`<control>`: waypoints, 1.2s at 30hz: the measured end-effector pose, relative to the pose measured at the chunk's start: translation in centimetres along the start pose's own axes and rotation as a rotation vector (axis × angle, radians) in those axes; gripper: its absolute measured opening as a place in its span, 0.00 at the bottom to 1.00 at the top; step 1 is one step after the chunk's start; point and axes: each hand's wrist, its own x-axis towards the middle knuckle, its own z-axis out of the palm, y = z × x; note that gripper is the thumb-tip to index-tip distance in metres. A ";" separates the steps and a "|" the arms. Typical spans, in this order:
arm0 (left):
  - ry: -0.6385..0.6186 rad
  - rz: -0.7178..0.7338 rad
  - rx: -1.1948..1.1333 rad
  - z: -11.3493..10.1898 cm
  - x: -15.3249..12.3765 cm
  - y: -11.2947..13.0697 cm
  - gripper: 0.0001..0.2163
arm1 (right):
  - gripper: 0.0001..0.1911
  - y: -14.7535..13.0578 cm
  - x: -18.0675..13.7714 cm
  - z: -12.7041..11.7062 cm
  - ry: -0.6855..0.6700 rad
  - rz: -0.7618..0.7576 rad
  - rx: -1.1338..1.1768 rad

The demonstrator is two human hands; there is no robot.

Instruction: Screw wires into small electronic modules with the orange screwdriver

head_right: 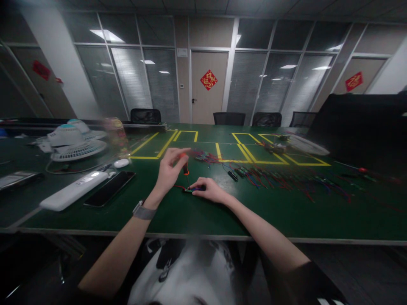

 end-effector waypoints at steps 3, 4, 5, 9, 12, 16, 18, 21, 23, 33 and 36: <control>-0.081 -0.041 -0.098 0.0 0.0 0.0 0.14 | 0.14 0.0 0.0 0.0 0.001 0.000 0.010; -0.101 -0.050 -0.123 0.1 0.0 0.0 0.15 | 0.14 0.0 0.0 0.0 0.001 -0.001 0.011; -0.108 -0.047 -0.126 0.1 -0.1 0.0 0.15 | 0.14 0.0 0.0 0.0 0.002 -0.001 0.011; -0.029 0.020 0.017 0.0 -0.1 -0.1 0.12 | 0.14 0.1 0.0 0.0 0.006 -0.006 0.008; -0.034 0.011 0.013 0.0 -0.1 -0.1 0.12 | 0.14 0.1 0.0 0.0 0.007 -0.008 0.004; -0.116 -0.047 -0.127 0.1 -0.1 0.0 0.16 | 0.14 0.1 0.0 0.0 0.006 -0.010 0.007; -0.097 -0.035 -0.092 0.1 -0.2 0.1 0.15 | 0.14 0.0 0.0 0.0 0.008 -0.006 0.006; -0.043 0.016 0.017 0.0 -0.2 0.1 0.12 | 0.14 0.1 0.0 0.0 0.012 -0.001 0.007; -0.050 0.024 0.014 0.0 -0.2 0.1 0.12 | 0.14 0.2 0.0 0.1 0.008 0.000 0.006; -0.026 0.016 0.042 0.1 -0.2 -0.2 0.13 | 0.14 0.1 0.0 0.0 0.004 -0.004 -0.006; -0.047 0.006 0.010 0.0 -0.2 -0.1 0.13 | 0.14 0.1 0.0 0.0 0.005 0.001 -0.002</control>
